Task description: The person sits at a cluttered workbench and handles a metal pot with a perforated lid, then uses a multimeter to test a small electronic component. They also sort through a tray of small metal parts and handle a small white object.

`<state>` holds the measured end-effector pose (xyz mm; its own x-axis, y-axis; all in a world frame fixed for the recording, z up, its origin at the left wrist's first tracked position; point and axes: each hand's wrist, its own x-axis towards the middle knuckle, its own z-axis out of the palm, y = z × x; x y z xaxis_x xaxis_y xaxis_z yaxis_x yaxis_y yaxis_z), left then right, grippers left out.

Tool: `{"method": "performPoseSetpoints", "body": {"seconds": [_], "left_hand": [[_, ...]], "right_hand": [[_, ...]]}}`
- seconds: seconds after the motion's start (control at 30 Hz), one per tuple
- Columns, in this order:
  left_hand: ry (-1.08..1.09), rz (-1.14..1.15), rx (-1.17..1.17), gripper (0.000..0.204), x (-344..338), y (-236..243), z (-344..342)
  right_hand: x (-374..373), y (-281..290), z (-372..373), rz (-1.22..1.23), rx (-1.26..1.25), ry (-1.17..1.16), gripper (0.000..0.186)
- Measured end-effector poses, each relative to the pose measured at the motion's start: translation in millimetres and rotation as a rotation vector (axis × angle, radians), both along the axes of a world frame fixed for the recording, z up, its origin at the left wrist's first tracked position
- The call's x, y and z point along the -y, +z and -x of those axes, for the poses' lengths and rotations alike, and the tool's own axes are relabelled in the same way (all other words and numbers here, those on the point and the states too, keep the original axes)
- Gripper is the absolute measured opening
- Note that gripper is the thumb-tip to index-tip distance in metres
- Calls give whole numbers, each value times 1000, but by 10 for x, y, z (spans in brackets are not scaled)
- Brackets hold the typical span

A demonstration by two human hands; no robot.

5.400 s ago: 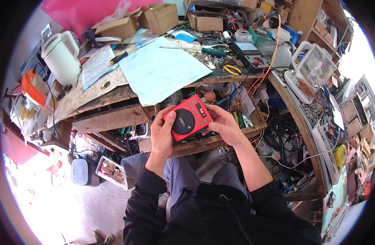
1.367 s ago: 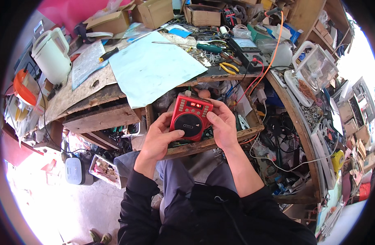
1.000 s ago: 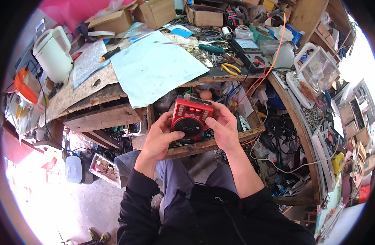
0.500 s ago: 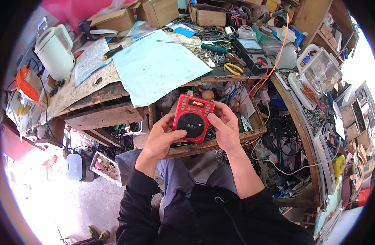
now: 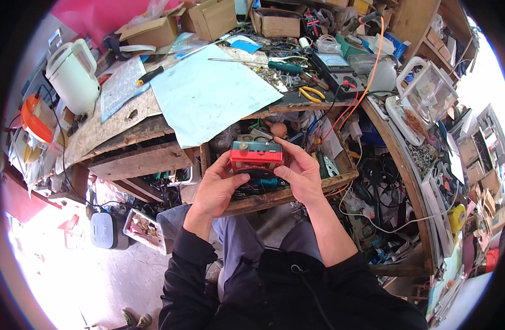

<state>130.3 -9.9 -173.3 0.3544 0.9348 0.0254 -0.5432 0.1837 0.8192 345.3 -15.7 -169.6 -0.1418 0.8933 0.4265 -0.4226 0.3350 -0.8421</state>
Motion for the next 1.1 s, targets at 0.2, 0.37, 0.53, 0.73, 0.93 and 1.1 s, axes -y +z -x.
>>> {"method": "performPoseSetpoints", "body": {"seconds": [0.2,0.37,0.53,0.73,0.93,1.1], "left_hand": [[22,-38,40,66,-35,-91,-2],[48,-51,54,66,-21,-97,6],[40,-56,34,66,-24,-101,10],[-31,-26,-32,59,-8,-33,7],[-77,-22,-18,52,11,32,32],[-78,-30,44,53,60,50,52]], "right_hand": [[-16,-77,-41,-32,31,53,59],[2,-68,-29,-47,46,52,59],[17,-61,-22,-42,27,48,59],[2,-7,-11,6,-9,-13,59],[-24,-99,-96,79,-16,12,53],[3,18,-33,100,-33,7,50]]}}
